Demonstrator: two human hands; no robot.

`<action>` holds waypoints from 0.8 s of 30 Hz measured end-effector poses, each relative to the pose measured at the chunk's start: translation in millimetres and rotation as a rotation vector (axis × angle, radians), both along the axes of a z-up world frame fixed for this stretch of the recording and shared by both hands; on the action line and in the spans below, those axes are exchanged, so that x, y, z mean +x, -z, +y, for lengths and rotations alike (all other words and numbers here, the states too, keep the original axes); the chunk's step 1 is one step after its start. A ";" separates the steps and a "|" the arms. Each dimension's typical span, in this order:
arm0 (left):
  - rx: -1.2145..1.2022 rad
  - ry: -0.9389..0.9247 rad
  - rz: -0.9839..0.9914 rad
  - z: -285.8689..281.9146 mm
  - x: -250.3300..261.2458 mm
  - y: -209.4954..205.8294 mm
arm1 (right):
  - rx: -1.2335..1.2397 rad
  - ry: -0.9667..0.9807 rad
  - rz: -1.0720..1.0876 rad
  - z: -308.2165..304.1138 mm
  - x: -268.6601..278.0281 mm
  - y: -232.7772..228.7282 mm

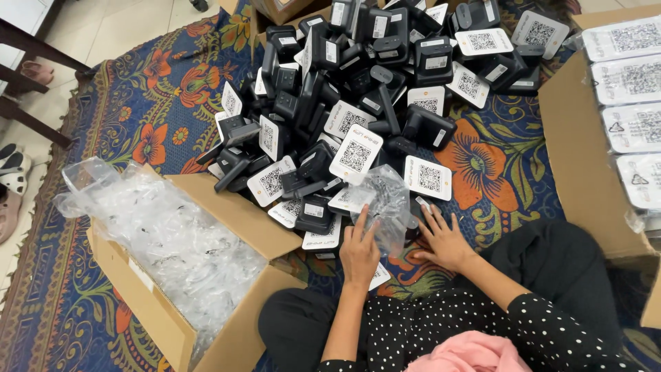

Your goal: The person bags and boxes electronic devices that have QR codes.

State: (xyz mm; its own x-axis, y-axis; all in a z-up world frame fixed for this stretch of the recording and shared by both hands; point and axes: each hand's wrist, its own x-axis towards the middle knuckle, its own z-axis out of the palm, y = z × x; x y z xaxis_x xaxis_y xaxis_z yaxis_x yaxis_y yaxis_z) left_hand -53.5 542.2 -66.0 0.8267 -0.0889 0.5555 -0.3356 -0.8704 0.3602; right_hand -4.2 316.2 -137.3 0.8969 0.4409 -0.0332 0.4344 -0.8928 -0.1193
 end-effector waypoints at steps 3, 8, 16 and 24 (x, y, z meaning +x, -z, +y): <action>0.019 0.006 -0.017 -0.2 -2.2 1.9 | -0.122 -0.108 0.013 -8.3 8.8 -7.6; 0.030 0.014 -0.038 -1.9 -3.8 -2.8 | -0.104 -0.174 0.119 -4.3 42.0 4.5; 0.081 0.037 0.037 -8.7 -14.3 1.7 | 0.008 -0.200 0.131 -3.8 59.4 4.0; 0.100 0.038 0.054 -14.0 -4.5 9.7 | 0.146 -0.168 -0.103 -34.7 9.5 26.0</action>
